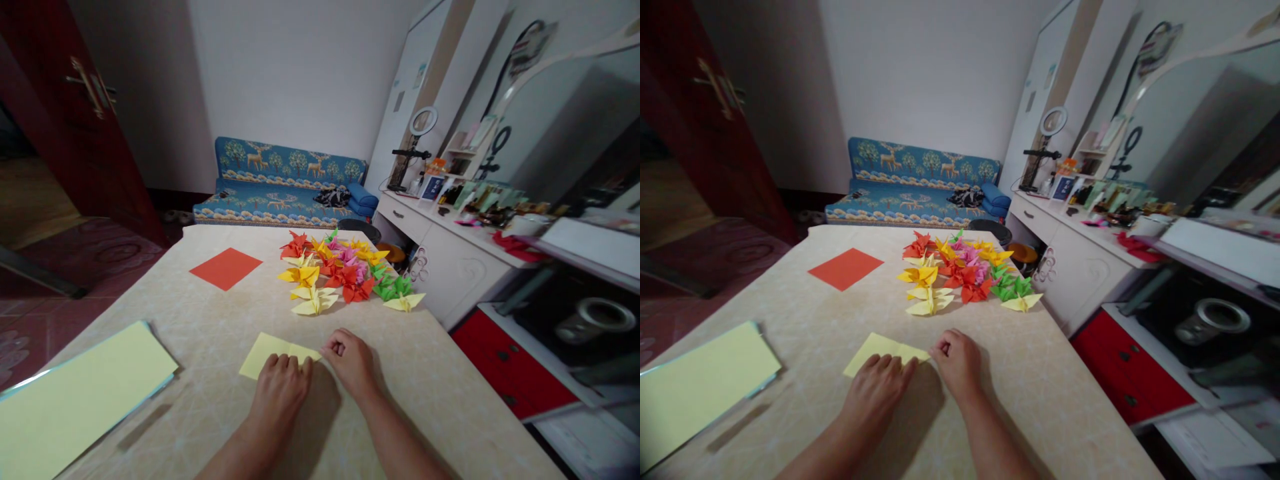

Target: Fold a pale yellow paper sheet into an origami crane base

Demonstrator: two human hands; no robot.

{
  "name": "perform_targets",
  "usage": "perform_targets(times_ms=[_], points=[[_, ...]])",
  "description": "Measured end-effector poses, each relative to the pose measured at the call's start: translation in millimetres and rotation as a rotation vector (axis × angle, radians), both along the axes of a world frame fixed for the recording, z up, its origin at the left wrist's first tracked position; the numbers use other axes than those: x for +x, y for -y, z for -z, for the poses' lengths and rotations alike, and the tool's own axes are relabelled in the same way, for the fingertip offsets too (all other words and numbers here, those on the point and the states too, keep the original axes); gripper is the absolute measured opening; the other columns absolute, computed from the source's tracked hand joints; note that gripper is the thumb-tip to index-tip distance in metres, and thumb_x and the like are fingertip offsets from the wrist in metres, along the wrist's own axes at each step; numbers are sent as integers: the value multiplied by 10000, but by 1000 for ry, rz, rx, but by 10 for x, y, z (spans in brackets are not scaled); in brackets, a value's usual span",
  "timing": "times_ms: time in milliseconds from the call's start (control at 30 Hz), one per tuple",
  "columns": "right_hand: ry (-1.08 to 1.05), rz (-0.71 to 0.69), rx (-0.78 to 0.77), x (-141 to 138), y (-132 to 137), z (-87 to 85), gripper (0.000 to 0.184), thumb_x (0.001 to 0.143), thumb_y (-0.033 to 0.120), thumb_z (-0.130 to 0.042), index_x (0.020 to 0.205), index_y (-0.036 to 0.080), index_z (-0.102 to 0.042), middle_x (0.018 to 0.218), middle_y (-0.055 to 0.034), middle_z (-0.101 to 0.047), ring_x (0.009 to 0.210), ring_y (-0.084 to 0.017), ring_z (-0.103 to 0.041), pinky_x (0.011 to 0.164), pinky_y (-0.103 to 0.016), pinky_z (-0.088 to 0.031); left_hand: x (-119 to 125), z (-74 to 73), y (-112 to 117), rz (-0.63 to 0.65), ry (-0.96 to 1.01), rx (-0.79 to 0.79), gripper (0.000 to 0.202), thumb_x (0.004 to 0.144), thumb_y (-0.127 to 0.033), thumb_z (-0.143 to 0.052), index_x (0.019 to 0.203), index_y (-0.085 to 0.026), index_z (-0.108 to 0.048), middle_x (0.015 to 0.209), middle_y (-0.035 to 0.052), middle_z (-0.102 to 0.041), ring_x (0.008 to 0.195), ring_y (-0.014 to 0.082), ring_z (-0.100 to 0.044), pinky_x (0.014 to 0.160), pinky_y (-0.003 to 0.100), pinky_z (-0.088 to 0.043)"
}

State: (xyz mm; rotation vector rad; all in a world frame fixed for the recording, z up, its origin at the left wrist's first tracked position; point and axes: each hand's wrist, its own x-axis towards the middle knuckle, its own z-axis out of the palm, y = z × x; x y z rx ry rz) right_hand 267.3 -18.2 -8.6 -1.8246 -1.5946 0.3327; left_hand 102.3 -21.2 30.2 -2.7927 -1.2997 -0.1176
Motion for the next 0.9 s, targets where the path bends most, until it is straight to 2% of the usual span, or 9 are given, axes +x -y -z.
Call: perform_targets(times_ms=[133, 300, 367, 467, 567, 667, 767, 833, 900], points=[[-16, 13, 6, -10, 4, -26, 69, 725, 215, -592, 656, 205, -590, 656, 33, -594, 615, -110, -526, 550, -191, -346, -69, 94, 13, -24, 52, 33, 365, 809, -44, -480, 1124, -170, -615, 783, 92, -674, 745, 230, -628, 673, 329, -429], [-90, 37, 13, 9, -22, 5, 109, 750, 254, -561, 674, 200, -616, 671, 7, -631, 624, -130, -557, 566, -206, -380, -173, 208, -66, -78, 256, -33, 348, 801, -73, -501, 1091, -213, -633, 749, 58, -668, 729, 195, -622, 642, 281, -449], [-184, 49, 31, 29, -46, 39, 133, 769, 271, -539, 713, 197, -635, 690, -6, -657, 630, -142, -580, 578, -217, -401, -218, 224, -132, -69, 506, -84, 332, 840, -125, -471, 1114, -227, -628, 786, 57, -671, 707, 168, -619, 632, 260, -459], [-296, 66, 88, 62, -78, 82, 167, 787, 303, -526, 737, 187, -635, 702, -22, -667, 640, -158, -591, 583, -229, -418, -271, 201, -229, -54, 1061, -231, 364, 852, -232, -512, 1210, -230, -578, 860, 48, -653, 715, 133, -610, 632, 224, -472], [-366, 56, 146, 83, -97, 105, 219, 823, 357, -503, 766, 180, -620, 702, -29, -647, 655, -162, -580, 589, -236, -429, -279, 156, -283, -250, 1534, -531, 426, 770, -320, -645, 1181, -213, -605, 870, 31, -639, 698, 116, -605, 617, 203, -475], [-476, -12, 162, 66, -98, 116, 197, 832, 337, -509, 888, 175, -605, 736, -33, -631, 668, -160, -585, 596, -242, -451, -252, 145, -291, -421, 1806, -841, 678, 682, -331, -735, 1305, -221, -492, 829, 23, -645, 647, 107, -600, 579, 193, -467], [-515, -148, 181, 9, -73, 98, 344, 781, 201, -552, 1123, 182, -532, 883, -53, -622, 668, -142, -586, 563, -229, -459, -230, 180, -280, -451, 1888, -1007, 836, 664, -307, -752, 1395, -234, -353, 845, 37, -655, 709, 133, -626, 640, 225, -492], [-448, -209, 230, -33, -40, 59, 547, 726, 109, -567, 1252, 214, -458, 1068, -84, -587, 756, -149, -591, 570, -226, -467, -231, 218, -280, -472, 1825, -1004, 828, 668, -309, -744, 1393, -225, -354, 828, 30, -643, 700, 135, -626, 633, 230, -491], [-337, -250, 279, -63, -2, 6, 661, 689, 56, -572, 1304, 258, -434, 1235, -96, -509, 962, -189, -568, 659, -251, -489, -241, 265, -293, -488, 1698, -925, 791, 668, -310, -732, 1373, -204, -389, 802, 13, -617, 651, 121, -611, 584, 212, -472]])
